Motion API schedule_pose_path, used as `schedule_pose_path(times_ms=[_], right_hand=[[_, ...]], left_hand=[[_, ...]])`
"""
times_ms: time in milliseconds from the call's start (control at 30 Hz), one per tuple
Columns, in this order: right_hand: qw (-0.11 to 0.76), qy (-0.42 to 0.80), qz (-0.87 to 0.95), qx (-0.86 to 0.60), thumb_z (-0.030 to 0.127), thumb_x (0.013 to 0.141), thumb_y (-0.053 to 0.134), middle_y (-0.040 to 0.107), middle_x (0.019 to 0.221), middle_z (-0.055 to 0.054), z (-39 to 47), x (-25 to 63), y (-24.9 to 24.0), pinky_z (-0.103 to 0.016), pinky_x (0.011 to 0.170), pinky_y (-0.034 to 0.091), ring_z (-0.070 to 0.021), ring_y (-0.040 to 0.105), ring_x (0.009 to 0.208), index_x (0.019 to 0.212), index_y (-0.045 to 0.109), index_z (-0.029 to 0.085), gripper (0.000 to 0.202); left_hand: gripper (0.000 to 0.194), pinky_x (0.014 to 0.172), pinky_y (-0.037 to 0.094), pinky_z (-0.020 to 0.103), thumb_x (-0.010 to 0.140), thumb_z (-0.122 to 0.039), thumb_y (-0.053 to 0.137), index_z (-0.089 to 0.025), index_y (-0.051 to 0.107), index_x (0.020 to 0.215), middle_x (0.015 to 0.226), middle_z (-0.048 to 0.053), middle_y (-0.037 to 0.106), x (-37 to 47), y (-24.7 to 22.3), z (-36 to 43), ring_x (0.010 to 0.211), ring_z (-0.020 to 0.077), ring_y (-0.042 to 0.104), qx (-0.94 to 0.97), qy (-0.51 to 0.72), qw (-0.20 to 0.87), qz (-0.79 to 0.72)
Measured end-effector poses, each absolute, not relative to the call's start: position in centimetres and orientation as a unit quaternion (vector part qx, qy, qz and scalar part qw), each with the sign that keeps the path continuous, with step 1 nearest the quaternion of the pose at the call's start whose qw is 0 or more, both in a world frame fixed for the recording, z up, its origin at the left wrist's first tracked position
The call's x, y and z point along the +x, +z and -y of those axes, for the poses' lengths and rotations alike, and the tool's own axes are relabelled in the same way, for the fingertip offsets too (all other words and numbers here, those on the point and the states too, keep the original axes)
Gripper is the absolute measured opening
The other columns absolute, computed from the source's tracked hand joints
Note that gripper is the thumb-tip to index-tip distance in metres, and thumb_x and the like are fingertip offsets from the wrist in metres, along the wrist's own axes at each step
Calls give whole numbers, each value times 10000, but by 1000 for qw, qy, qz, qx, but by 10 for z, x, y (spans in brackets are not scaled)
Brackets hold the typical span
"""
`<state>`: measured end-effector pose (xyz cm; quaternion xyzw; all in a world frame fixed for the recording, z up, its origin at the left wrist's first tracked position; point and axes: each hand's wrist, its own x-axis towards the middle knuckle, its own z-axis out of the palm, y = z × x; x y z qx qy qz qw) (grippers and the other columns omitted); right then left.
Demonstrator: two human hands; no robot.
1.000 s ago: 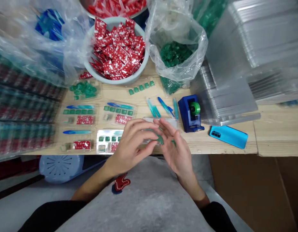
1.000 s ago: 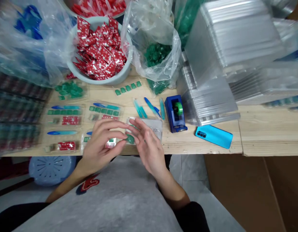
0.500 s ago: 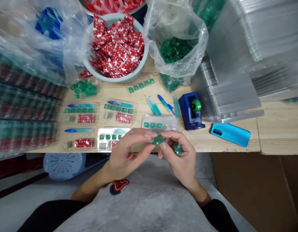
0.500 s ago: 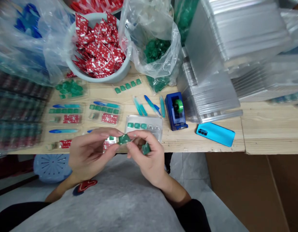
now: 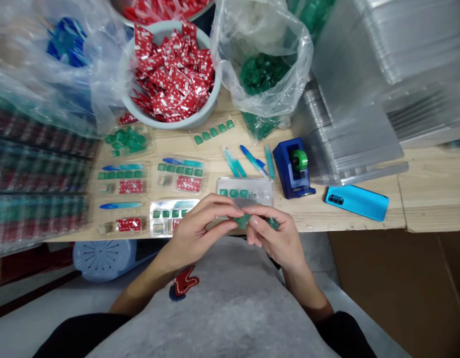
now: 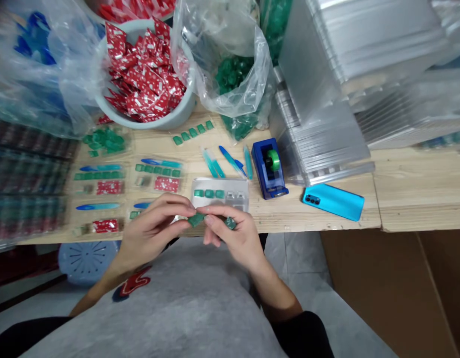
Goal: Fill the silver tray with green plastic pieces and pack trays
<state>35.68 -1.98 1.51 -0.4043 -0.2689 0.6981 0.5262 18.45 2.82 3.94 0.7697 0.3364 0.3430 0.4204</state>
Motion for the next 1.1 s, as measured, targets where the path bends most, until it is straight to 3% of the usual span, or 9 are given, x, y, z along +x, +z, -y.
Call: schedule_pose_path(times_ms=[267,367,467,633,867,1100], right_hand=[[476,733,253,-415,331,852,651,654,555,20,36,377,-5,-208,411,379,-75,508,441,1053,737,248,234],[482,704,238,-463,339,828,671,712,696,-18,41,387,-14,-218,422,399,-76,527,465,1000,751,225,221],[528,626,194,-540,338,805,693,728,800,-34,44,402,-23,-225,444,407,-77,531,502,950,761,223,197],[578,542,175,-585,351,792,704,710,808,-25,45,422,-27,-230,442,378,-97,548,546,921,766,240,181],[572,565,183,-566,331,801,696,703,789,-12,43,418,-30,-228,465,412,-90,555,548,953,748,241,184],[597,576,156,-536,315,722,749,666,699,27,37,409,-27,-208,439,399,-79,532,509,933,695,228,234]], left_hand=[[137,845,526,280,891,-111,566,-194,589,997,1005,55,632,195,21,-23,965,138,621,773,303,463,-310],[106,819,536,294,915,-133,521,-193,565,991,1016,65,648,200,10,-25,973,153,635,756,290,477,-340],[99,815,534,310,919,-152,531,-190,560,1005,996,61,651,208,-5,-37,965,163,639,799,280,382,-370],[136,830,517,327,931,-202,532,-158,558,1058,980,72,652,221,-28,-59,950,176,623,904,215,237,-285],[274,745,463,327,899,-390,546,-138,605,989,905,81,668,233,-41,-64,833,201,594,936,179,133,-272],[235,706,390,326,900,-385,562,-160,628,874,781,48,682,226,-46,-65,754,204,559,918,206,97,-325]])
